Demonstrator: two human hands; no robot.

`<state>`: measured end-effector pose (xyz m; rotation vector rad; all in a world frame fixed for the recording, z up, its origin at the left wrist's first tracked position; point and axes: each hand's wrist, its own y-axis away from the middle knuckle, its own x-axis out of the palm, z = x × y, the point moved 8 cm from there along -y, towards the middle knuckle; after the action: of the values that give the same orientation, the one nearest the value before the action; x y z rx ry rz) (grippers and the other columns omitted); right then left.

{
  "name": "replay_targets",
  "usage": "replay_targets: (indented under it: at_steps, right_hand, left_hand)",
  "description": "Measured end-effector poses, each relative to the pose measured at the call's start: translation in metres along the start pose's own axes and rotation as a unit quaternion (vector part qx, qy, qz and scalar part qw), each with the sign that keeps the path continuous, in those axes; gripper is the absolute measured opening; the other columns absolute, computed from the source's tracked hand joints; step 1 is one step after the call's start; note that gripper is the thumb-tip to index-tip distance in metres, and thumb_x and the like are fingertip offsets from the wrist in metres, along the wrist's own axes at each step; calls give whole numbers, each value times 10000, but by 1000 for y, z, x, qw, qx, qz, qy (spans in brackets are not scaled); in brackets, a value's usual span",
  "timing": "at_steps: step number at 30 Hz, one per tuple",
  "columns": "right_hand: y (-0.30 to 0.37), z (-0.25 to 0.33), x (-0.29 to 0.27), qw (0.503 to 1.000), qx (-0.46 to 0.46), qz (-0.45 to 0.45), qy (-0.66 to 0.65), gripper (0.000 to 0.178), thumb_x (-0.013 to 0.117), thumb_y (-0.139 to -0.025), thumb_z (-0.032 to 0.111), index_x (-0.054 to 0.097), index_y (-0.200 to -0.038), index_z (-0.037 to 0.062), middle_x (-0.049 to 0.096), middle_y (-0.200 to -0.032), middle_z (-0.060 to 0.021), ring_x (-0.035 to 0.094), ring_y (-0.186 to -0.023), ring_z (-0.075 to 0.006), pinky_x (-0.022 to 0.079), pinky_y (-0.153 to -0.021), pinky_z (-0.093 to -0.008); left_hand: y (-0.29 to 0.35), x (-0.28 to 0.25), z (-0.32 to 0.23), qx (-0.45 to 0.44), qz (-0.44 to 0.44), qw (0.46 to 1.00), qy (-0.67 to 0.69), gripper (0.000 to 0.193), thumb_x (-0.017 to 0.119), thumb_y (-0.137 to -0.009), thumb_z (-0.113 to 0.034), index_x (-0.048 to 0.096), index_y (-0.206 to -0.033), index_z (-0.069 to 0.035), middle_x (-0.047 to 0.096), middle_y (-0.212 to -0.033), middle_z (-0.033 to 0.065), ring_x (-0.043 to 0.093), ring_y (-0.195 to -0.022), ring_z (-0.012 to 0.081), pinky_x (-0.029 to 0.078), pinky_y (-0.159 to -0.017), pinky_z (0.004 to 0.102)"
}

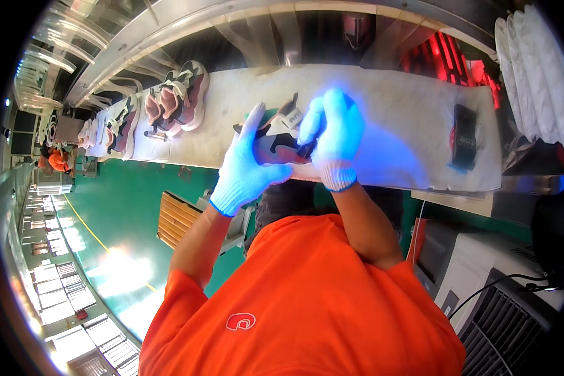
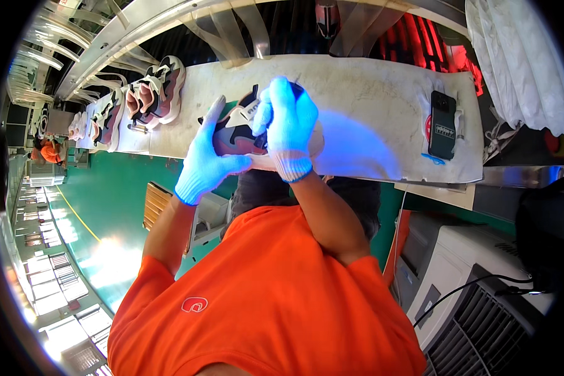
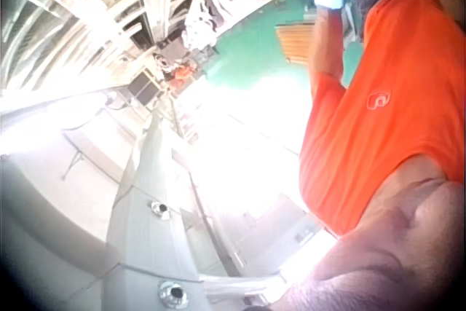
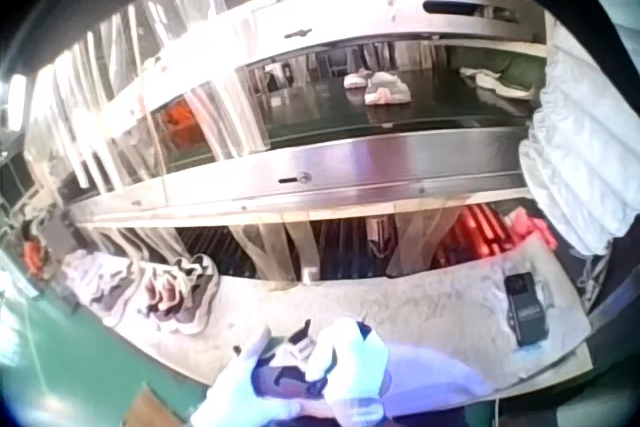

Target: The person assembles a sneaker by hand, pressing the upper onto the sole and smoothing the seams. They handle the shoe repeatedly, rotating it to inspect and adjust the fit of the components. The person places the finished shoe on a table with other sneakers.

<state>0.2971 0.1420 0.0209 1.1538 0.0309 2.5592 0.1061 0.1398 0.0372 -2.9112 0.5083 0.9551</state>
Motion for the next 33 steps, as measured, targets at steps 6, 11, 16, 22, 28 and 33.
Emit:
replay_targets:
  at_steps: [6, 11, 16, 22, 28, 33]
  right_hand:
    - [1, 14, -14, 999, -41, -16, 26, 336, 628, -1093, 280, 664, -873, 28, 598, -623, -47, 556, -513, -160, 445, -517, -312]
    - [6, 14, 5, 996, -30, -9, 82, 339, 695, -1076, 322, 678, -915, 24, 594, -646, -24, 556, -535, -138, 449, -524, -311]
    - [-17, -9, 9, 995, 66, 41, 64, 343, 692, -1118, 340, 695, -924, 57, 618, -646, -46, 583, -515, -161, 473, -512, -314]
    - [-15, -15, 13, 995, 55, 21, 75, 409, 683, -1126, 377, 668, -907, 32, 572, -607, -29, 536, -468, -138, 431, -458, -298]
    - [-8, -6, 6, 998, 12, 33, 57, 307, 681, -1119, 296, 701, -923, 60, 594, -619, -33, 580, -512, -171, 473, -525, -308]
    - [22, 41, 22, 810, -358, 73, 460, 153, 709, -1093, 212, 711, -1046, 67, 673, -813, -20, 644, -685, -171, 498, -585, -308]
  left_hand:
    - [-2, 1, -6, -49, 18, 998, 40, 1262, 940, -696, -52, 295, -1781, -58, 607, -1566, 217, 669, -1333, 257, 587, -1109, 386]
    - [-6, 3, 6, -34, 28, 998, 47, 1290, 962, -689, -59, 287, -1787, -75, 600, -1576, 216, 668, -1331, 258, 584, -1116, 389]
    - [-8, -1, 7, -59, 49, 997, 32, 1331, 984, -679, -63, 262, -1796, -79, 577, -1605, 221, 664, -1332, 259, 579, -1123, 393]
    - [-9, 4, 15, -30, 49, 997, 55, 1362, 1004, -651, -241, 266, -1781, -61, 537, -1637, 286, 573, -1512, 381, 533, -1192, 468]
    - [-8, 2, -2, -16, 33, 997, -66, 1352, 1006, -650, -269, 282, -1778, -91, 546, -1592, 287, 559, -1522, 429, 542, -1190, 500]
    - [-7, 3, -7, 4, 13, 997, -70, 1318, 986, -664, -265, 296, -1778, -128, 543, -1596, 283, 577, -1501, 436, 550, -1176, 509]
